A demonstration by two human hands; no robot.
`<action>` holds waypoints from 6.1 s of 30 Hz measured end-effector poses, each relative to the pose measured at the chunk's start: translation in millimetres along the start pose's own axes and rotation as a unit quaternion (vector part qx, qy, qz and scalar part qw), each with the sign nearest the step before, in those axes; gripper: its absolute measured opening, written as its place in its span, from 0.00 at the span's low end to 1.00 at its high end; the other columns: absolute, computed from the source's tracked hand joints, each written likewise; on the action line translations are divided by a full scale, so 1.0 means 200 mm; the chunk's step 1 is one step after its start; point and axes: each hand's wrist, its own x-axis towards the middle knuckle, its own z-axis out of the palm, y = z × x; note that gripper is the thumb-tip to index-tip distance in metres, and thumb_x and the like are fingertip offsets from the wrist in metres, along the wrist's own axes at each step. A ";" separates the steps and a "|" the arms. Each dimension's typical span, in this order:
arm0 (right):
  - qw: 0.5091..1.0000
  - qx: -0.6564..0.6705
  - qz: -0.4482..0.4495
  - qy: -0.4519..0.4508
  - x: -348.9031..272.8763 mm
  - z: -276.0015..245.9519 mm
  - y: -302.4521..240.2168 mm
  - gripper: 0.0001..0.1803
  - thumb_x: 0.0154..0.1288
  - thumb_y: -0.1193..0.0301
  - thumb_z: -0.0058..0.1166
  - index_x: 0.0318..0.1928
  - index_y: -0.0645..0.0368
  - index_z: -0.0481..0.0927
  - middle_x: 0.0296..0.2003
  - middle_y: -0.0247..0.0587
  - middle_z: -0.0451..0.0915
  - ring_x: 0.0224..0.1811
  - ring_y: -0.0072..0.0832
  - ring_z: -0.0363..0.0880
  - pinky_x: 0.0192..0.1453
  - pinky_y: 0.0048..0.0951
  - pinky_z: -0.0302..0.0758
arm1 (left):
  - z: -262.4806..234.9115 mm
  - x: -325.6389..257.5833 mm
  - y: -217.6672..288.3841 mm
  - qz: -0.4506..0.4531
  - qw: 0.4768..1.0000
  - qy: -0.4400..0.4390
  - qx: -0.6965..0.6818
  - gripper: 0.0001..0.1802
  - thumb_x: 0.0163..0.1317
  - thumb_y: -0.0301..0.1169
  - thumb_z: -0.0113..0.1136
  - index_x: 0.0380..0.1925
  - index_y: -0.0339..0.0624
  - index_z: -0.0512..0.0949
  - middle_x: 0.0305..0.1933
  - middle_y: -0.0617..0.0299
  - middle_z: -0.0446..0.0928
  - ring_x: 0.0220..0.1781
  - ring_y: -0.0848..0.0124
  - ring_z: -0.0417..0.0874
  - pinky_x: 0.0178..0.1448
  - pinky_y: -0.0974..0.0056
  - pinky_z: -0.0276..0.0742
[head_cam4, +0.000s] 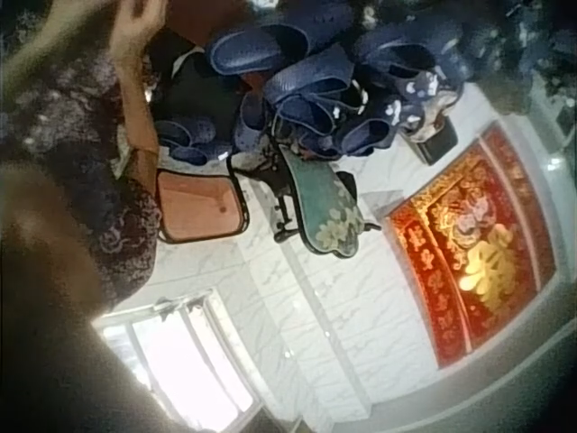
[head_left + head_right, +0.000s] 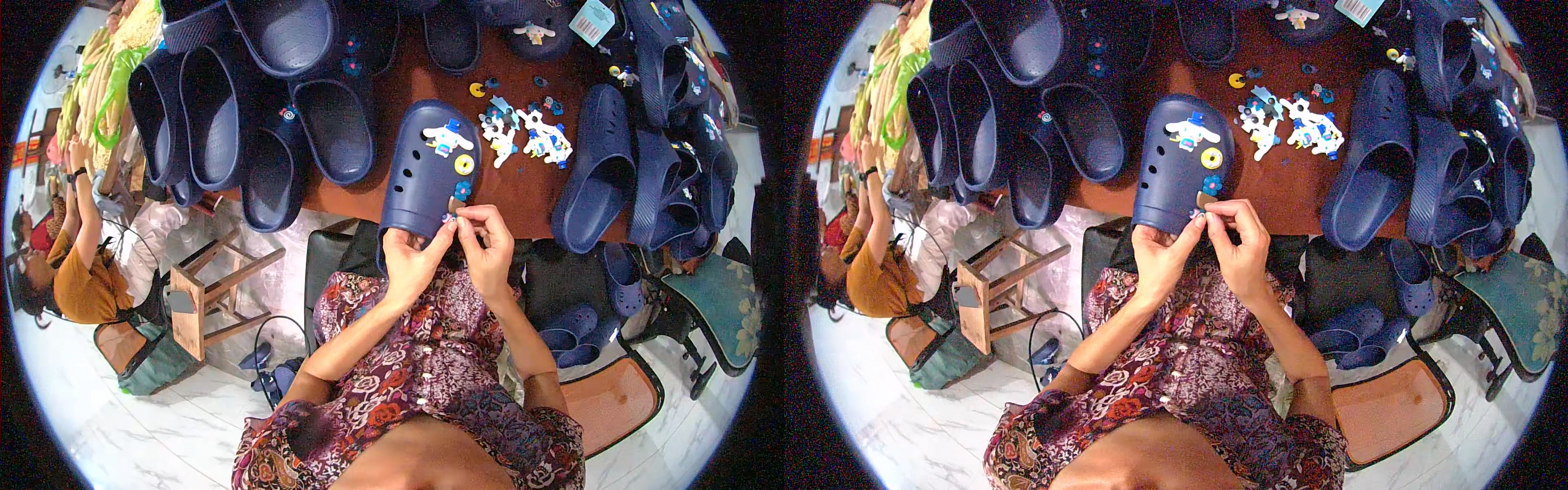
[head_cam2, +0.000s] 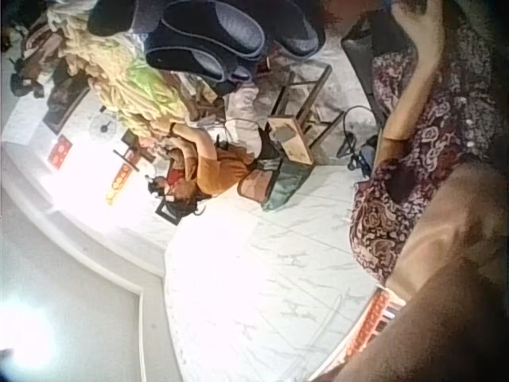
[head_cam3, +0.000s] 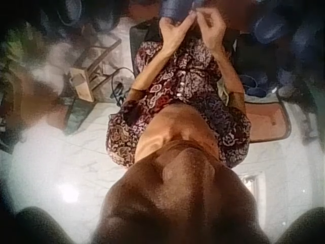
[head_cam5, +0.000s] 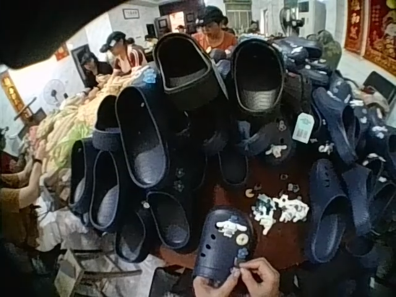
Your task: Attaching decorative charms to the holes of rubber clogs.
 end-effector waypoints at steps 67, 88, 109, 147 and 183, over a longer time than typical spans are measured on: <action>0.980 0.096 0.146 -0.099 0.17 -0.09 0.01 0.11 0.61 0.73 0.65 0.37 0.62 0.75 0.33 0.34 0.81 0.34 0.16 0.79 0.39 0.19 0.76 | 0.00 0.00 -0.04 0.055 0.992 0.018 0.115 0.16 0.56 0.20 0.67 0.44 0.33 0.77 0.40 0.63 0.80 0.39 0.77 0.81 0.45 0.71 0.78; 0.999 -0.015 0.042 -0.015 0.06 -0.12 0.02 0.08 0.62 0.77 0.61 0.40 0.65 0.77 0.36 0.37 0.78 0.35 0.20 0.79 0.40 0.22 0.76 | -0.06 0.06 0.06 -0.150 0.908 -0.014 -0.392 0.29 0.63 0.40 0.53 0.60 0.36 0.67 0.61 0.51 0.73 0.63 0.59 0.73 0.69 0.52 0.65; 0.946 -0.297 -0.129 -0.004 0.54 -0.35 -0.14 0.07 0.65 0.76 0.50 0.43 0.60 0.78 0.37 0.45 0.78 0.37 0.38 0.80 0.40 0.34 0.75 | -0.11 0.10 0.13 -0.213 0.893 -0.011 -0.397 0.24 0.67 0.39 0.48 0.58 0.37 0.70 0.60 0.50 0.75 0.61 0.58 0.76 0.69 0.51 0.67; 0.851 -0.459 -0.228 -0.116 1.06 -0.18 0.07 0.15 0.56 0.65 0.63 0.42 0.58 0.82 0.40 0.47 0.80 0.45 0.46 0.78 0.49 0.44 0.75 | -0.14 0.13 0.07 -0.230 0.906 0.003 -0.356 0.26 0.58 0.32 0.54 0.56 0.31 0.71 0.54 0.48 0.78 0.54 0.56 0.80 0.64 0.53 0.71; 0.931 -0.240 -0.153 -0.228 0.49 -0.24 -0.33 0.11 0.55 0.65 0.65 0.35 0.57 0.85 0.34 0.37 0.74 0.43 0.34 0.73 0.50 0.33 0.69 | -0.03 0.03 0.15 -0.233 0.950 -0.048 -0.201 0.21 0.62 0.28 0.58 0.54 0.33 0.71 0.51 0.57 0.77 0.51 0.66 0.81 0.57 0.60 0.78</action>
